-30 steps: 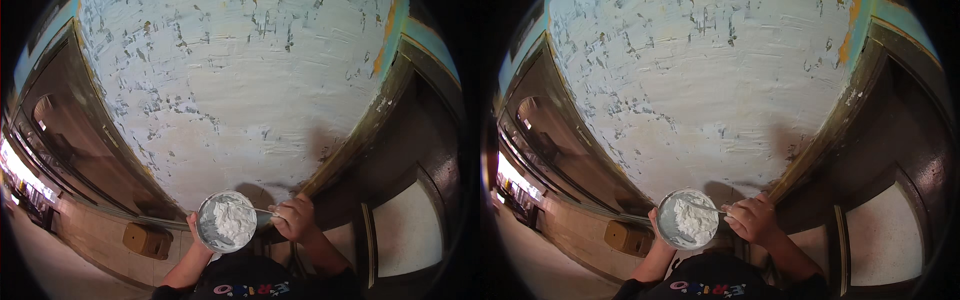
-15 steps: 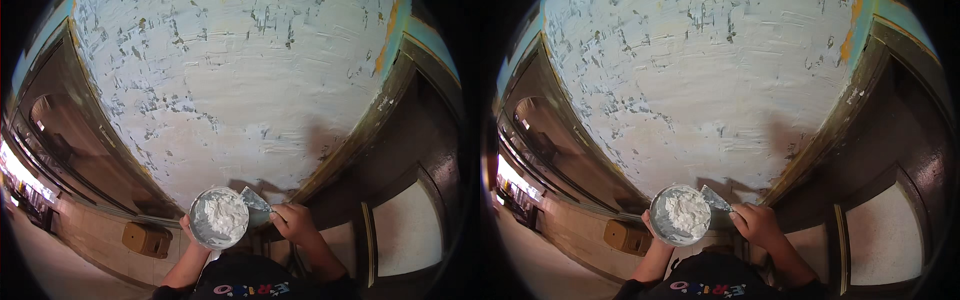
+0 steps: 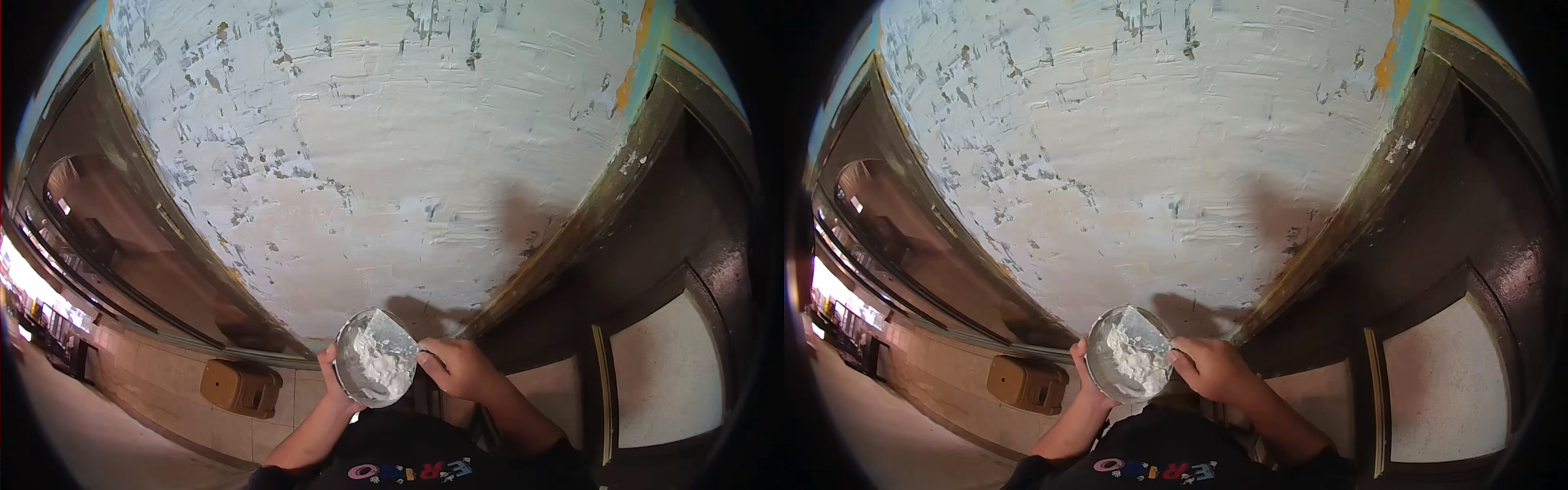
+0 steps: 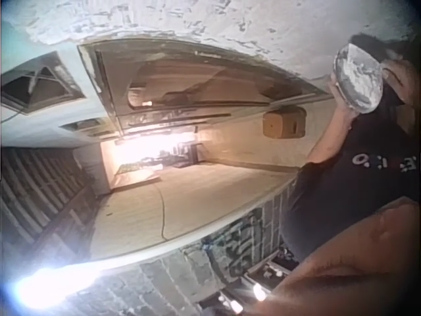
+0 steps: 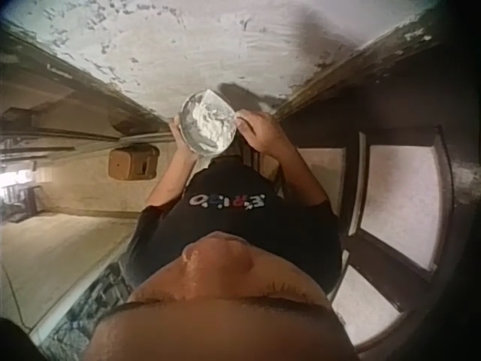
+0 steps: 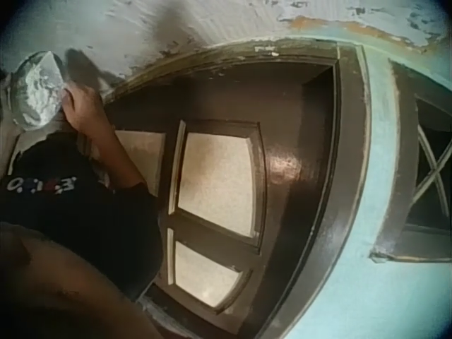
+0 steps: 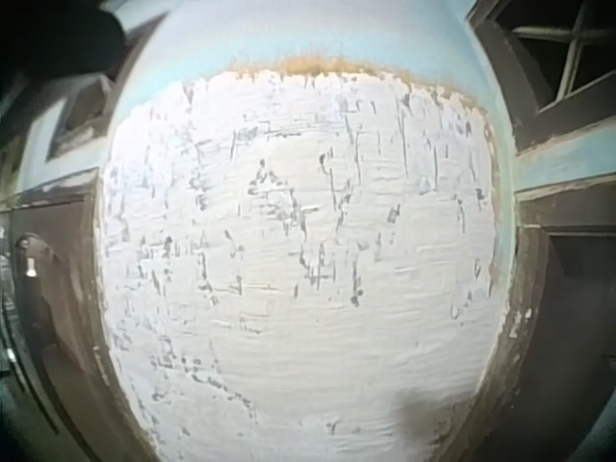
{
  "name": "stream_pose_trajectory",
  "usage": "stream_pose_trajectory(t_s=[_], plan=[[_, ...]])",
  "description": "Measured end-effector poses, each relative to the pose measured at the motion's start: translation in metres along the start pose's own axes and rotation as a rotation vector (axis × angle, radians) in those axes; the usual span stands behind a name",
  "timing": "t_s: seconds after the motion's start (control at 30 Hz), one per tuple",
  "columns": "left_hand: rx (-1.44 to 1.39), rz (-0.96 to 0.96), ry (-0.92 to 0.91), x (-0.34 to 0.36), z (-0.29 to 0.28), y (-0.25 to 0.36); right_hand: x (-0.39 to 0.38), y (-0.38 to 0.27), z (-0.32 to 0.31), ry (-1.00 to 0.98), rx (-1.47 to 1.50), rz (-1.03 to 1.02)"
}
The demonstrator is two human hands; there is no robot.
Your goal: Applying joint compound or putty to a wall using a putty knife for repairs.
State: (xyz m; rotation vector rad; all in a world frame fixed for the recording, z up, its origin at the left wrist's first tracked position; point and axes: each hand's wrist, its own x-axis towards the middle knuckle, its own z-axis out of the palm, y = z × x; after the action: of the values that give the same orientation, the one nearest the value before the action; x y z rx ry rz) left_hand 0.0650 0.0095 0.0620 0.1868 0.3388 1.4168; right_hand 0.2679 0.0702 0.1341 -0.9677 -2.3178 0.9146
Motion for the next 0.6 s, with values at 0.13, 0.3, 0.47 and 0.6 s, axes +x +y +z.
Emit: stream_pose_trajectory(t_s=[0.13,0.3,0.47,0.6], plan=[[0.058,-0.039,0.076,0.002,0.011,0.000,0.001,-0.004,-0.001,-0.112,0.008,-0.053],[0.061,-0.008,0.157,0.011,0.016,0.002,0.003,0.001,0.006,-0.240,0.145,-0.021],[0.047,0.027,0.173,0.010,0.017,0.008,0.006,0.019,0.003,-0.504,0.532,0.201],[-0.001,0.041,0.155,0.008,0.014,0.012,0.003,0.006,-0.013,-0.490,0.829,0.391]])
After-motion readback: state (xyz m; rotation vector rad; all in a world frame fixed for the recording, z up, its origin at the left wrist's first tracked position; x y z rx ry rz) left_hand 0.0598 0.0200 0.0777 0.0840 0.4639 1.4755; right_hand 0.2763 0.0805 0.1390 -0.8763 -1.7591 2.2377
